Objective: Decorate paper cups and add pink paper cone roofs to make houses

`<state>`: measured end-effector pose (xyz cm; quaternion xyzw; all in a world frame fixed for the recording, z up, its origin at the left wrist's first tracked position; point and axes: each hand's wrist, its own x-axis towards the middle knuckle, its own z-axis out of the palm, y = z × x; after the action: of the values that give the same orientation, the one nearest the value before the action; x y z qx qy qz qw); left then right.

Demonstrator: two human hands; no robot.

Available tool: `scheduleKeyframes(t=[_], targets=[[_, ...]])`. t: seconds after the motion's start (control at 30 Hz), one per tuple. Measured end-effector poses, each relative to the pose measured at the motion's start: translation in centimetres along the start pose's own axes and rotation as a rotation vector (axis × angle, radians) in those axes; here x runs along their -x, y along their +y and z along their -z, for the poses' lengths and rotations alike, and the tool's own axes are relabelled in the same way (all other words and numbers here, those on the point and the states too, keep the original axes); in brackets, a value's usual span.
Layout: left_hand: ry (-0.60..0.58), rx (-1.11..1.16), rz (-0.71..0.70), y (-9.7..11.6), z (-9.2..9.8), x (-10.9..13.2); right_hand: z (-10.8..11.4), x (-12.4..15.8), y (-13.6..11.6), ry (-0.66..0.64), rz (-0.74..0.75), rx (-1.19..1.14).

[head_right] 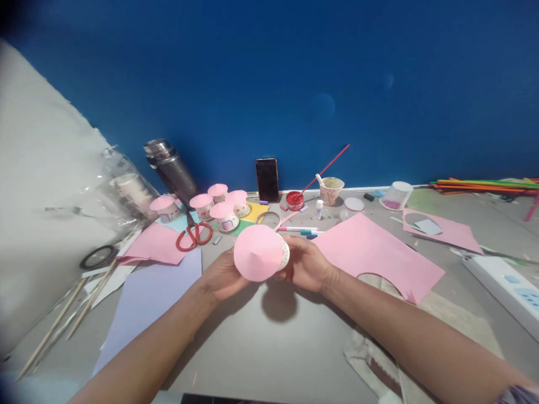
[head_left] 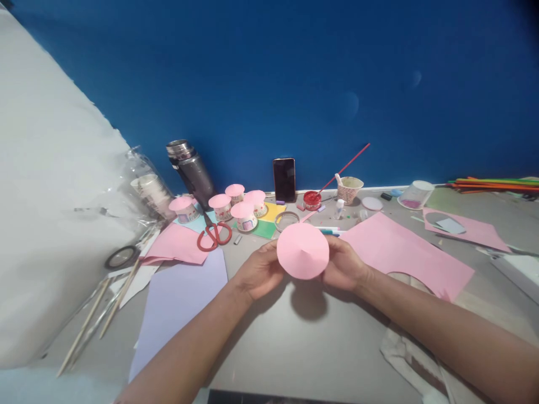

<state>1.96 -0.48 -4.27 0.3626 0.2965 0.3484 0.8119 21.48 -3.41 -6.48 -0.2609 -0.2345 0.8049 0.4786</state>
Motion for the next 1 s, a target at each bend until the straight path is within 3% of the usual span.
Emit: scheduleKeyframes(t=[0.37, 0.7, 1.0], targets=[[0.115, 0.086, 0.005, -0.2, 0.8, -1.0, 1.0, -0.8, -1.0, 0.063, -0.073, 0.016], [0.154, 0.183, 0.039, -0.2, 0.4, -0.9, 0.4, -0.8, -1.1, 0.161, 0.009, -0.043], [0.381, 0.244, 0.055, 1.9, 0.9, -1.9, 1.2, -1.2, -0.9, 0.262, 0.03, 0.081]])
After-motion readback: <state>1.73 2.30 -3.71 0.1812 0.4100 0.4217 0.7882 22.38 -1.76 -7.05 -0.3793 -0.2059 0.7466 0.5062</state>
